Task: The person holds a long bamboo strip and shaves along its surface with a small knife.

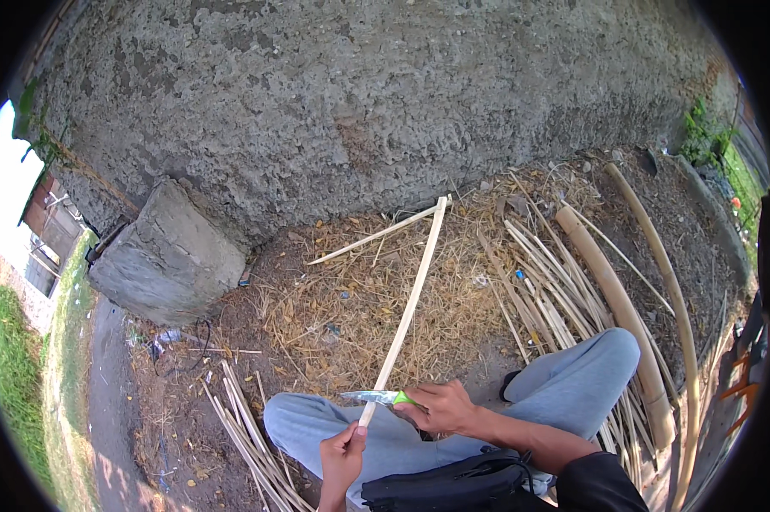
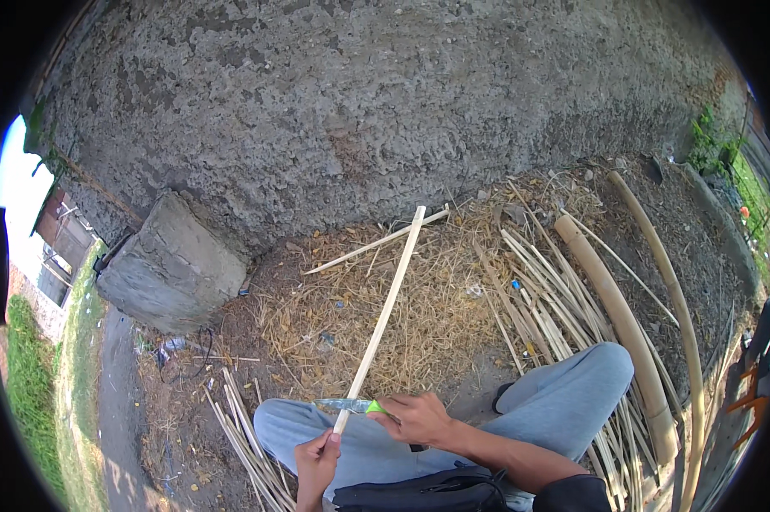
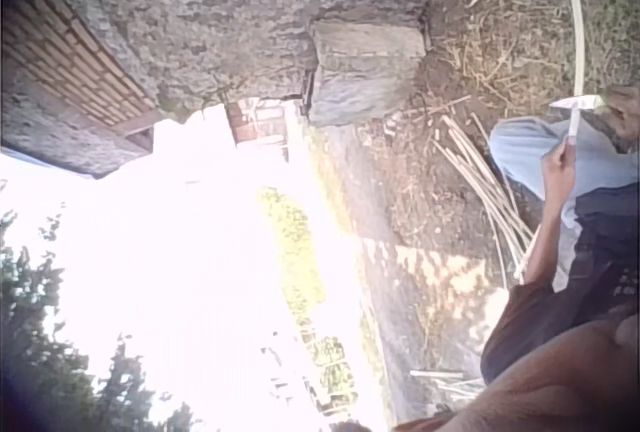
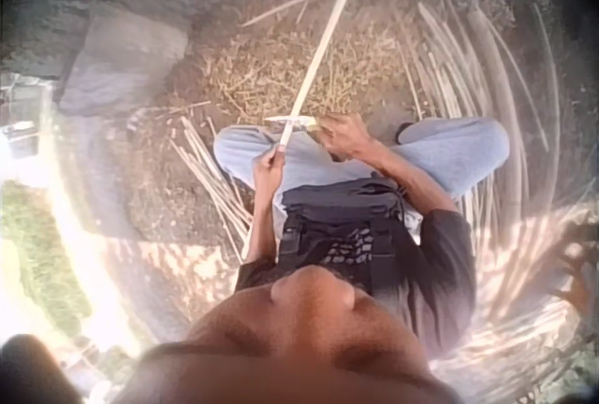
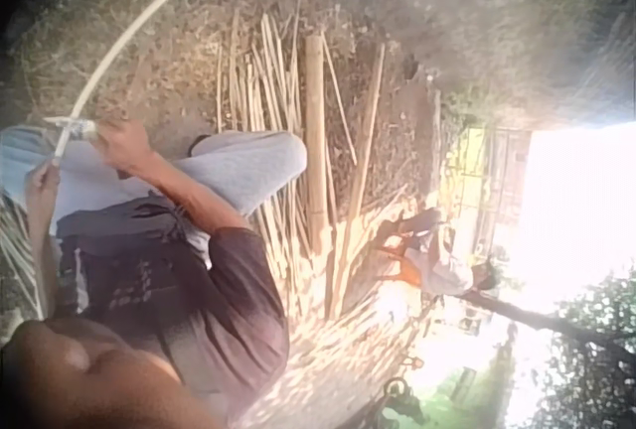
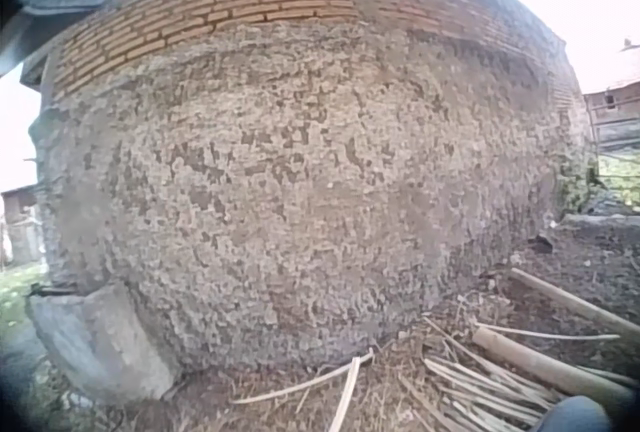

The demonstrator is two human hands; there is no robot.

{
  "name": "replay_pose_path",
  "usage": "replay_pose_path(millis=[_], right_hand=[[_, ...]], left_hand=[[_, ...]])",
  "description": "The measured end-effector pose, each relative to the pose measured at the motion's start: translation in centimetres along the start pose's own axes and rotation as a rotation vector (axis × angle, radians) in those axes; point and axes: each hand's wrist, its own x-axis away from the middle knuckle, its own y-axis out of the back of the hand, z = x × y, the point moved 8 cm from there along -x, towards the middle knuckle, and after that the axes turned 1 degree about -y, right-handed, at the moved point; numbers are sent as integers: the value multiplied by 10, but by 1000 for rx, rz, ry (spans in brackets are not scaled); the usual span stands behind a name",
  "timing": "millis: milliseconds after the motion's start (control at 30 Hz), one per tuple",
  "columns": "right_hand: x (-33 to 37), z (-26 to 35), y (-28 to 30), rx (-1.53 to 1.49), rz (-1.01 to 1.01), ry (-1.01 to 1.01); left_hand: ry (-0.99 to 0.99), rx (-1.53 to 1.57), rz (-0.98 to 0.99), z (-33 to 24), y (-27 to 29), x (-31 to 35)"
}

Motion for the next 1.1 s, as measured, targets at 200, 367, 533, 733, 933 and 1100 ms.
replay_pose_path(millis=[200, 367, 533, 733, 933, 1100], right_hand=[[-11, -14, 25, 96, -122, -48], [-30, -78, 73, 207, -287, -296], [-25, -154, 110, 328, -277, -647], [5, -181, 81, -659, -466, -910], [26, -196, 60, -1655, -679, -1255], [-4, -166, 101, -464, -541, -742]], left_hand=[[-30, -34, 30, -17, -8, -2], [-33, -100, 68, 2, 0, 22], [-4, -262, 79, -3, 25, 40], [-142, -435, -70, 13, 61, 38], [-62, -551, -75, -1, 83, 31], [-129, -514, -49, 2, 84, 30]])
